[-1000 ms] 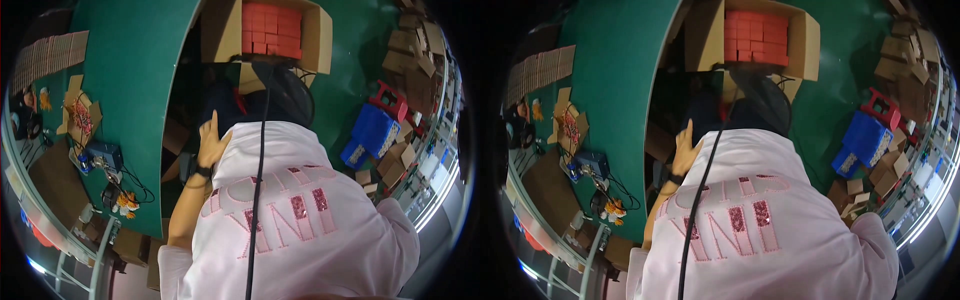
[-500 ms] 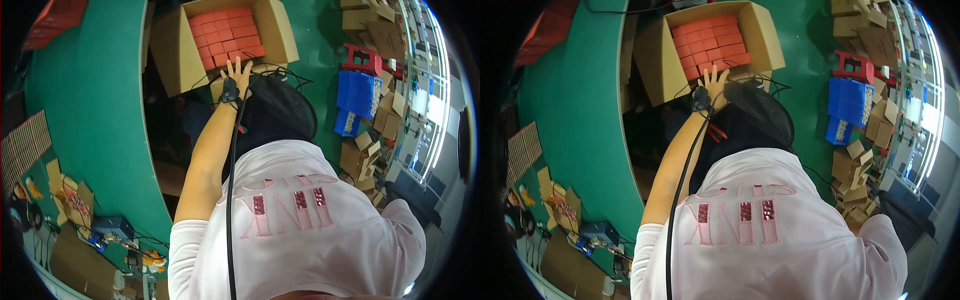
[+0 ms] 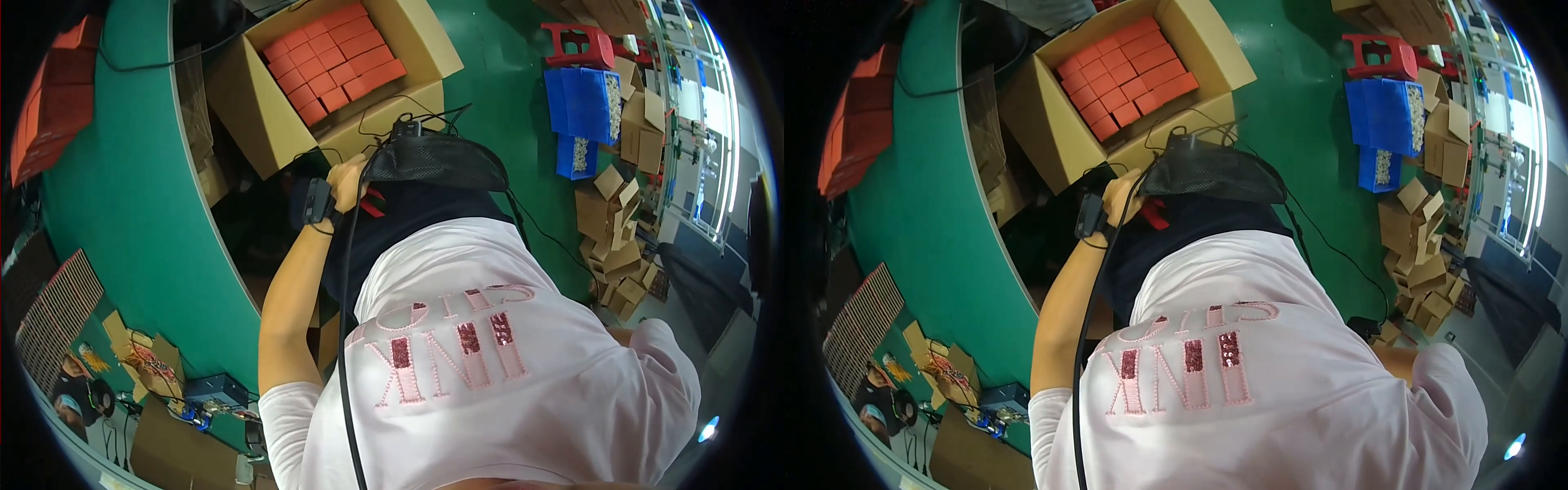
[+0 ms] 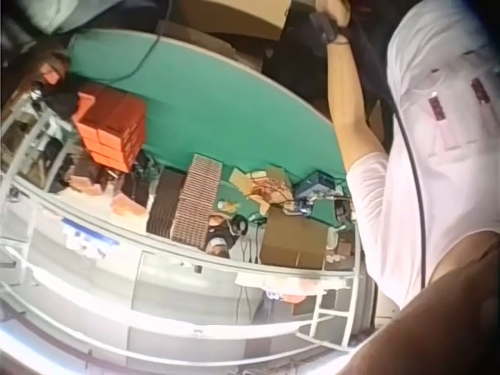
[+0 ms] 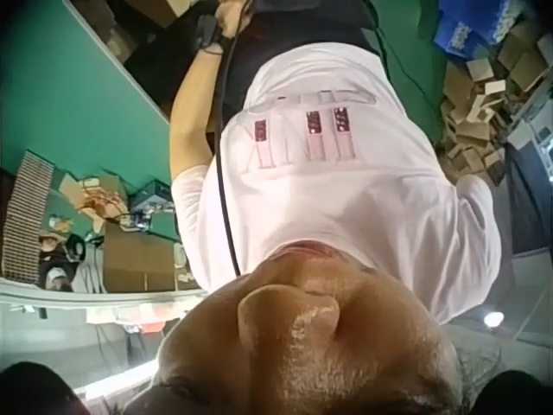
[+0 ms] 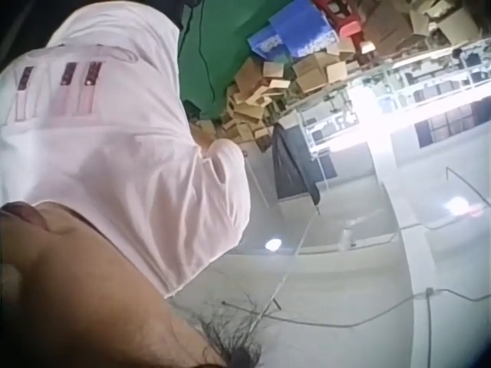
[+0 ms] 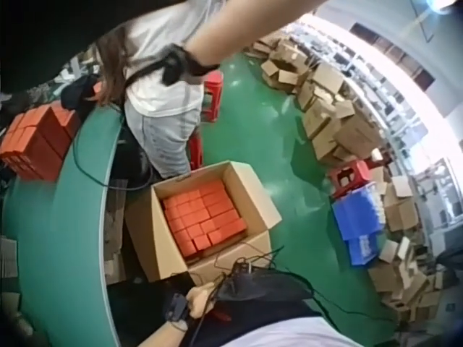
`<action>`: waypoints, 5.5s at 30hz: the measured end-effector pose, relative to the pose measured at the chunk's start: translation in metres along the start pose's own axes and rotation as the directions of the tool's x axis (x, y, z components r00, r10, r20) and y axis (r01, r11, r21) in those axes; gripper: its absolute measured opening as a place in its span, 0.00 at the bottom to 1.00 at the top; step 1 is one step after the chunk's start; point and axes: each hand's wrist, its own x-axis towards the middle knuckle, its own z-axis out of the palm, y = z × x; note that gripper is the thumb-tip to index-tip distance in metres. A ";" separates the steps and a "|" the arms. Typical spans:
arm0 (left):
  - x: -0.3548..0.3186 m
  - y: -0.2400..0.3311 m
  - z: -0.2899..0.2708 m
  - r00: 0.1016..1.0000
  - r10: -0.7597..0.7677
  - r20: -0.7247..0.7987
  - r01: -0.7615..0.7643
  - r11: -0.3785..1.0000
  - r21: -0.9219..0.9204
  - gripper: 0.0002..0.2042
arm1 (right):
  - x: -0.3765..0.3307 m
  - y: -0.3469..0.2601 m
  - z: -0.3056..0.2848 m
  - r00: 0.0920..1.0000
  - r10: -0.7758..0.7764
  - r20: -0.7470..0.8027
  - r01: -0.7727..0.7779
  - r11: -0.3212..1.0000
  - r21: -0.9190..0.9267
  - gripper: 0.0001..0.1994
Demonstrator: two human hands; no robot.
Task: Packing small red product boxes into a larger cardboard shipping carton on a production line.
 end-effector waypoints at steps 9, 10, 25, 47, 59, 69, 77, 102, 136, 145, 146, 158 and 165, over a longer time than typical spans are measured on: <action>0.009 0.025 0.002 0.980 0.199 -0.006 -0.188 0.938 0.292 0.15 | 0.016 0.008 -0.024 0.981 -0.074 -0.181 0.079 0.997 0.021 0.14; 0.010 0.030 0.004 0.975 0.223 -0.008 -0.207 0.918 0.337 0.18 | 0.014 0.010 -0.026 0.976 -0.083 -0.203 0.090 0.996 0.023 0.14; -0.006 0.008 0.048 0.992 0.064 0.106 -0.079 0.987 0.138 0.27 | 0.336 -0.084 -0.194 0.621 -0.738 -0.263 0.337 0.554 -0.761 0.35; -0.111 0.273 -0.058 0.713 -0.381 -0.588 0.292 0.925 -0.244 0.19 | -0.032 -0.372 -0.085 0.821 -0.518 0.241 0.457 0.342 -0.821 0.08; -0.246 0.330 -0.232 0.313 -0.274 -0.909 0.228 0.951 -0.207 0.13 | -0.063 -0.573 0.100 0.529 -0.564 0.634 0.803 0.090 -0.589 0.08; -0.364 0.106 -0.254 -0.073 0.135 -0.988 0.812 0.583 0.019 0.16 | 0.231 -0.639 0.313 0.580 -0.736 0.349 0.806 0.580 -0.116 0.13; -0.370 0.024 -0.278 -0.378 -0.042 -0.925 0.697 0.645 -0.314 0.28 | 0.348 -0.562 0.311 0.690 -0.611 0.389 0.656 0.754 0.019 0.20; -0.392 0.050 -0.165 -0.156 -0.362 -0.919 0.775 0.531 -0.341 0.42 | 0.388 -0.496 0.286 0.791 -0.553 0.262 0.606 0.645 -0.466 0.29; -0.126 0.250 -0.155 -0.159 -0.421 -0.893 0.280 0.848 -0.449 0.07 | 0.255 -0.454 0.260 0.566 -0.809 0.159 0.800 0.585 0.133 0.13; -0.187 0.270 -0.180 0.303 -0.877 -0.374 -0.437 0.220 -0.872 0.08 | 0.243 -0.448 0.274 0.384 -0.820 0.424 0.923 0.351 -0.157 0.15; -0.196 0.281 -0.192 0.363 -0.843 -0.396 -0.509 0.177 -0.843 0.09 | 0.232 -0.453 0.270 0.250 -0.837 0.487 0.948 0.109 -0.299 0.14; -0.190 0.284 -0.208 0.483 -0.614 -0.624 -0.140 0.650 -0.747 0.22 | 0.194 -0.512 0.264 0.739 -0.283 0.612 0.161 0.955 0.248 0.09; -0.108 0.251 -0.212 0.089 -0.209 -0.974 0.129 0.972 -0.196 0.16 | 0.205 -0.518 0.255 0.698 -0.610 0.374 0.502 0.790 0.352 0.14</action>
